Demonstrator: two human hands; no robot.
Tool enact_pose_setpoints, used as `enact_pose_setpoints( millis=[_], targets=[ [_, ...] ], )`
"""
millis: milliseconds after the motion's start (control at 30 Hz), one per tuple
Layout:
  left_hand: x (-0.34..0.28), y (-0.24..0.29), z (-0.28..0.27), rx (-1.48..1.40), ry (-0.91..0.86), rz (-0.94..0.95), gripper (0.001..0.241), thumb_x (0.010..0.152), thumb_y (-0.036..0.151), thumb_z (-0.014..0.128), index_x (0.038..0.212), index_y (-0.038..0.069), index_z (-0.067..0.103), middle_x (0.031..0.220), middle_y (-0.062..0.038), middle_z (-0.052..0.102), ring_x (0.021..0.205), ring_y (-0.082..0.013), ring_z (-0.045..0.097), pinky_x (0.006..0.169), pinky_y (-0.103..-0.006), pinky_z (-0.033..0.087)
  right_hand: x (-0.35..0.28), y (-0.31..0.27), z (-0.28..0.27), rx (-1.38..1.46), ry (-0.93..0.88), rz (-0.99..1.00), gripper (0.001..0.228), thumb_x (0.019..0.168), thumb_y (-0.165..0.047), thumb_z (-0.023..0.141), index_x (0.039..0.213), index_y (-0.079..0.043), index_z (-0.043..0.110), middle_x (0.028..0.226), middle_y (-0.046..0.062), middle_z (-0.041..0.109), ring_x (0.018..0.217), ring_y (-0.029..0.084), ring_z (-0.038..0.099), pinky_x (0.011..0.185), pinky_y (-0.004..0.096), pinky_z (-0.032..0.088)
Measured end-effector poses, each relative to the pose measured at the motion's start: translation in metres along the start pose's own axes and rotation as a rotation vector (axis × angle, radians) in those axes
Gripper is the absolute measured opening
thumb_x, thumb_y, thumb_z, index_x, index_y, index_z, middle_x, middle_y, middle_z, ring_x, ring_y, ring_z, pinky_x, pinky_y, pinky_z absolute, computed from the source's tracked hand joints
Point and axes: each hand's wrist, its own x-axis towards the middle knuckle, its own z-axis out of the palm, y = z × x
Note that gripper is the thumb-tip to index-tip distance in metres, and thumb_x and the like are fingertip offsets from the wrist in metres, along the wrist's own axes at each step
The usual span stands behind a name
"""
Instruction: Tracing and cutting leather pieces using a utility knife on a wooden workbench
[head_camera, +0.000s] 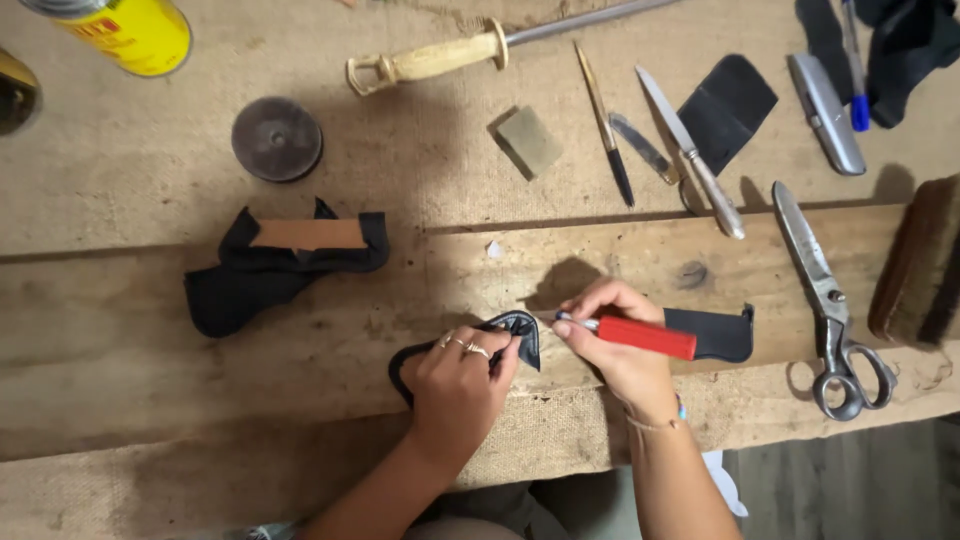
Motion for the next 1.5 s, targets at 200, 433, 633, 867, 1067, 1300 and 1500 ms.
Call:
enact_pose_setpoints(
  millis=[200,433,633,867,1067,1300,1500],
  targets=[
    [-0.001,-0.003,0.007,-0.005,-0.038,-0.052,0.022,0.089,0.016,0.08,0.079,0.018,0.06,0.069,-0.001,0.057,0.057,-0.0223,0.059,0.051,-0.036,0.045,0.008,0.013,0.007,-0.009,0.023,0.105,0.028,0.077,0.002,0.084,0.084,-0.014,0.063,0.084,0.002,0.069,0.089,0.013,0.072,0.082,0.026,0.061],
    [0.004,-0.002,0.002,-0.049,-0.051,-0.077,0.017,0.09,0.013,0.074,0.08,0.016,0.06,0.069,-0.002,0.057,0.059,-0.0223,0.059,0.054,-0.0361,0.046,0.012,0.014,0.011,-0.084,-0.055,0.005,0.025,0.082,-0.001,0.08,0.081,-0.015,0.06,0.08,-0.001,0.067,0.075,0.007,0.065,0.073,0.019,0.057],
    [0.001,-0.002,0.004,-0.015,-0.044,-0.096,0.016,0.088,0.013,0.073,0.081,0.016,0.059,0.067,-0.002,0.055,0.057,-0.0227,0.059,0.053,-0.0369,0.046,0.018,0.003,0.014,-0.113,-0.101,0.081,0.027,0.08,0.002,0.081,0.079,-0.014,0.058,0.08,0.0,0.066,0.077,0.009,0.065,0.074,0.021,0.056],
    [0.009,0.001,0.002,0.024,0.013,-0.206,0.017,0.078,0.02,0.079,0.073,0.019,0.063,0.055,0.001,0.055,0.048,-0.0208,0.065,0.048,-0.032,0.055,0.02,0.019,0.01,-0.108,-0.085,0.014,0.024,0.068,0.004,0.088,0.069,-0.002,0.065,0.071,0.014,0.072,0.068,0.018,0.071,0.067,0.028,0.054],
    [0.011,-0.001,0.0,0.089,-0.043,-0.276,0.02,0.071,0.02,0.08,0.066,0.015,0.062,0.049,-0.006,0.056,0.043,-0.0314,0.064,0.043,-0.0437,0.053,0.018,0.022,0.009,-0.13,-0.097,-0.02,0.024,0.069,0.003,0.088,0.07,-0.001,0.064,0.07,0.014,0.073,0.068,0.016,0.071,0.067,0.028,0.054],
    [0.009,-0.002,-0.006,0.201,-0.153,-0.198,0.024,0.072,0.024,0.074,0.055,0.02,0.057,0.043,0.0,0.053,0.037,-0.027,0.061,0.036,-0.0388,0.048,0.017,0.026,0.007,-0.179,-0.104,-0.036,0.024,0.069,0.001,0.089,0.069,-0.002,0.065,0.071,0.014,0.072,0.068,0.02,0.073,0.068,0.03,0.055],
    [0.015,-0.001,-0.008,0.221,-0.012,-0.08,0.02,0.068,0.016,0.067,0.054,0.022,0.055,0.045,0.001,0.047,0.038,-0.0232,0.056,0.039,-0.0316,0.045,0.012,0.029,0.004,-0.105,-0.084,0.007,0.025,0.07,0.004,0.089,0.071,0.001,0.064,0.071,0.014,0.07,0.072,0.02,0.073,0.071,0.031,0.057]
  ],
)
